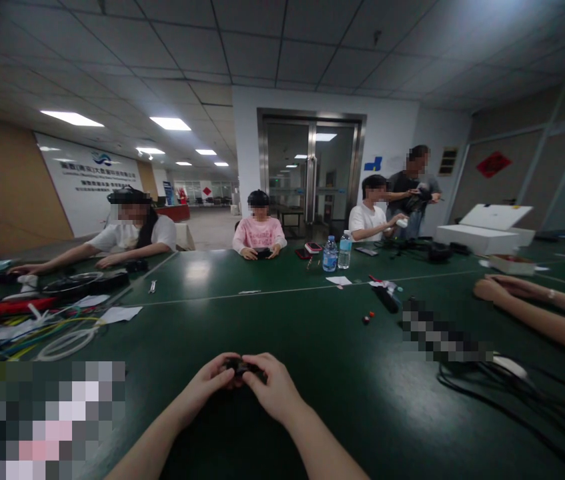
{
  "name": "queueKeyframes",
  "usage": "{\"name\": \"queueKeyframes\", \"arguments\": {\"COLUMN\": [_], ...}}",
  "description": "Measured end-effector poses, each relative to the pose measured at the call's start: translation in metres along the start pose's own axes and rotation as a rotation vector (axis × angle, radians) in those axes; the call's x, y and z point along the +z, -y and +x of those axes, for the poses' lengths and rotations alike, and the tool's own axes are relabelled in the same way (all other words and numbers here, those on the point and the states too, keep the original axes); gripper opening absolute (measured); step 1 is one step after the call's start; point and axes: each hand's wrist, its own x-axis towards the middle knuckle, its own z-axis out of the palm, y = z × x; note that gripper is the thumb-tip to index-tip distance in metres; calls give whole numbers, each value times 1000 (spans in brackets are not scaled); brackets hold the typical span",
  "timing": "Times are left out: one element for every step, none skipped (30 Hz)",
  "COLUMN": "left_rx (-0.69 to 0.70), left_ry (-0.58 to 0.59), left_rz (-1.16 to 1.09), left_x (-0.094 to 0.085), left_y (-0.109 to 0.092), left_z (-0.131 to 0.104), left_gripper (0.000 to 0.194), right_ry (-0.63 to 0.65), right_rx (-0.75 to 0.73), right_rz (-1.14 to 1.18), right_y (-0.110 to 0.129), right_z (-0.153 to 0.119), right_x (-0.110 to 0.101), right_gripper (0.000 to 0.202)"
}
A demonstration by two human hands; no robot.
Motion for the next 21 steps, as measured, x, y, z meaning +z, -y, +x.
{"name": "queueKeyframes", "arguments": {"left_rx": [-5, -9, -12, -12, -9, -6, -2, 3, 8, 12, 13, 13, 11, 7, 4, 2, 2, 3, 3, 3, 1], "left_ry": [2, 3, 5, 6, 4, 0, -7, -16, -26, -34, -38, -38, -37, -37, -36, -35, -32, -28, -24, -19, -16], "left_rz": [-9, -18, -26, -31, -34, -33, -28, -22, -16, -13, -10, -9, -7, -3, 2, 8, 15, 22, 30, 38, 45], "left_x": [0, 0, 0, 1, 1, 1, 0, 0, 0, 0, 0, 0, 0, 0, 0, 0, 0, 1, 1, 1, 1], "left_y": [0, 0, 0, 0, 0, 0, 1, 1, 2, 2, 2, 2, 2, 2, 1, 1, 1, 1, 1, 1, 1], "left_z": [0, -1, -1, -1, -1, -1, -1, -1, -1, -1, 0, -1, -1, -1, -1, -2, -2, -2, -2, -2, -2], "left_gripper": [36, 37, 37, 36, 36, 35, 34, 34, 33, 32, 31, 31, 30, 30, 29, 29, 28, 29, 29, 31, 33], "right_ry": [-12, -21, -29, -36, -41, -43, -42, -40, -37, -34, -32, -33, -35, -38, -41, -43, -44, -46, -47, -46, -44], "right_rx": [-2, 2, 10, 21, 34, 48, 60, 72, 83, 96, 110, 126, 143, 159, 170, 178, 179, 175, 168, 160, 155], "right_rz": [6, 15, 26, 43, 67, 95, 127, 158, 187, 208, 221, 225, 223, 218, 213, 213, 217, 225, 238, 250, 261], "right_y": [-1, -3, -4, -6, -7, -8, -9, -9, -9, -10, -9, -9, -9, -9, -8, -8, -9, -9, -10, -11, -13], "right_z": [0, 0, 0, 1, 1, 1, 2, 2, 2, 2, 2, 3, 3, 3, 3, 3, 3, 4, 4, 4, 5], "right_x": [1, 1, 2, 2, 3, 3, 3, 3, 3, 2, 2, 3, 3, 3, 4, 4, 5, 5, 6, 6, 6], "right_gripper": [33, 36, 40, 43, 45, 47, 48, 48, 47, 46, 45, 44, 43, 41, 40, 38, 37, 35, 34, 34, 33]}}
